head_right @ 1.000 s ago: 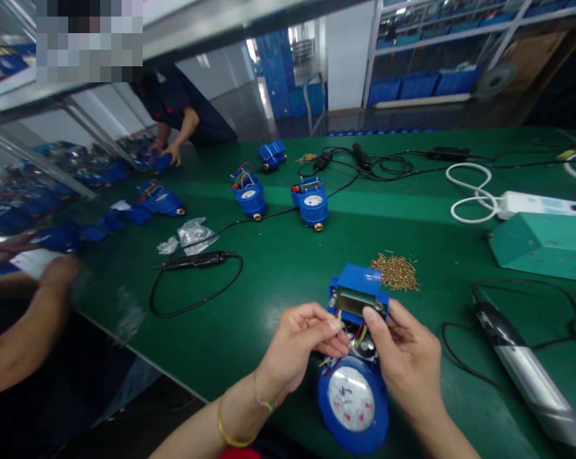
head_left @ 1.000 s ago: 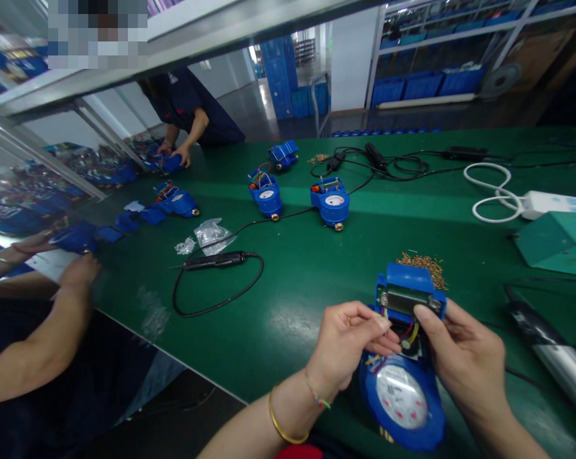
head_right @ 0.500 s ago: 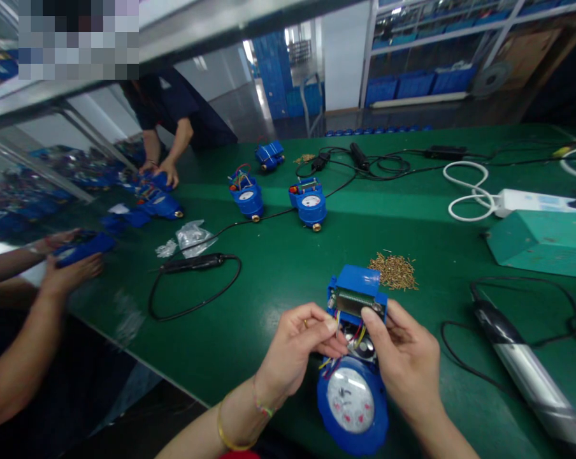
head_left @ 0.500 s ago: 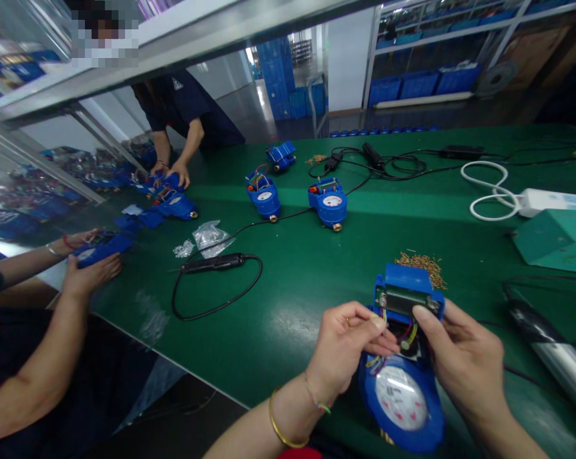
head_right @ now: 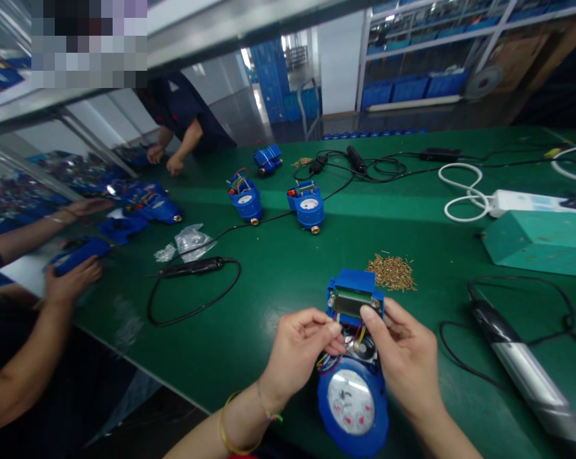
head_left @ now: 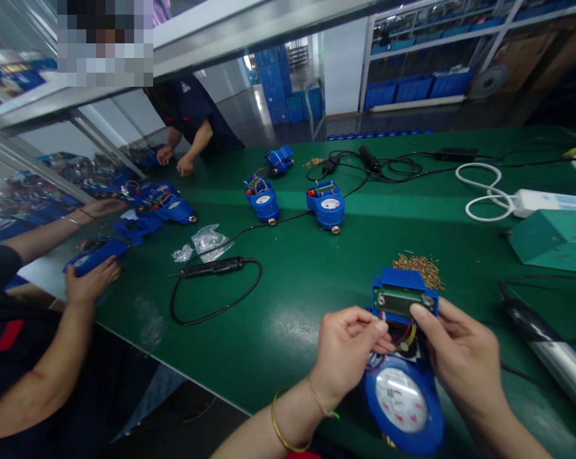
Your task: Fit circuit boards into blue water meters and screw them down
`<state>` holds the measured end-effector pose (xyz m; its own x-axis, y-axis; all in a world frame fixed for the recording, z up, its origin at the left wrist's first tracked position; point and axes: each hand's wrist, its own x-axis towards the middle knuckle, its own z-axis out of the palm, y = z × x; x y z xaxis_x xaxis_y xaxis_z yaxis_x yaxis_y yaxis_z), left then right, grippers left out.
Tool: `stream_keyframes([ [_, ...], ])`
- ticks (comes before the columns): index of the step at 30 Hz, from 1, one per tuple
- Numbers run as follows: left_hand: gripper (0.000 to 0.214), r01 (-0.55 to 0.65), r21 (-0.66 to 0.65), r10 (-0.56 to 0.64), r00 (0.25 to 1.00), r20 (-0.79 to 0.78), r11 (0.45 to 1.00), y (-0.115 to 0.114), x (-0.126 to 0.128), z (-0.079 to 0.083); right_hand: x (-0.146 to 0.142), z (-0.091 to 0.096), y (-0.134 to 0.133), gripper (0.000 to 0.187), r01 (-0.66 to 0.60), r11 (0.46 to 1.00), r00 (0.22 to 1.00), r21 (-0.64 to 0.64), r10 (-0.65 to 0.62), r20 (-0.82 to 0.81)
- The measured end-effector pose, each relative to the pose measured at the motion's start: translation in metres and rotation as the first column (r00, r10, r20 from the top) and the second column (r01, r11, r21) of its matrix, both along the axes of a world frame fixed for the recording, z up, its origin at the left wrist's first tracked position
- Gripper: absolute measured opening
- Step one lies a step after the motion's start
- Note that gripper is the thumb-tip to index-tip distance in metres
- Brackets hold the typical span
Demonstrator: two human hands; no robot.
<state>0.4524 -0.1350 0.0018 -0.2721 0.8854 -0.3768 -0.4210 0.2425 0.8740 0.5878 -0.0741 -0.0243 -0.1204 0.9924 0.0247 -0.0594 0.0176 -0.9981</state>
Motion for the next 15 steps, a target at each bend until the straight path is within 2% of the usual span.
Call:
stream_keyframes([
  [6, 0.019, -0.03, 0.023, 0.032, 0.995, -0.099, 0.999, 0.002, 0.003, -0.004, 0.0, -0.003, 0.007, 0.033, -0.153, 0.982, 0.981, -0.107, 0.138, -0.136],
  [8, 0.04, -0.02, 0.039, 0.025, 0.989, -0.146, 0.999, 0.001, -0.001, -0.002, 0.001, -0.004, 0.009, 0.034, -0.19, 0.974, 0.972, -0.122, 0.169, -0.164],
  [10, 0.066, 0.06, 0.066, -0.046, 0.979, -0.199, 0.996, 0.001, -0.007, -0.001, 0.001, -0.003, 0.01, 0.037, -0.219, 0.966, 0.963, -0.136, 0.192, -0.188],
  [11, 0.072, 0.118, 0.081, -0.096, 0.968, -0.234, 0.99, 0.002, -0.011, 0.0, 0.002, -0.003, 0.01, 0.038, -0.231, 0.962, 0.959, -0.146, 0.2, -0.198],
  [13, 0.073, 0.223, 0.111, -0.173, 0.922, -0.345, 0.968, 0.004, -0.021, 0.0, 0.003, -0.003, 0.011, 0.041, -0.258, 0.95, 0.951, -0.174, 0.218, -0.219],
  [15, 0.069, 0.285, 0.168, -0.16, 0.839, -0.52, 0.944, 0.01, -0.033, -0.001, 0.005, -0.002, 0.011, 0.042, -0.287, 0.936, 0.942, -0.204, 0.237, -0.239],
])
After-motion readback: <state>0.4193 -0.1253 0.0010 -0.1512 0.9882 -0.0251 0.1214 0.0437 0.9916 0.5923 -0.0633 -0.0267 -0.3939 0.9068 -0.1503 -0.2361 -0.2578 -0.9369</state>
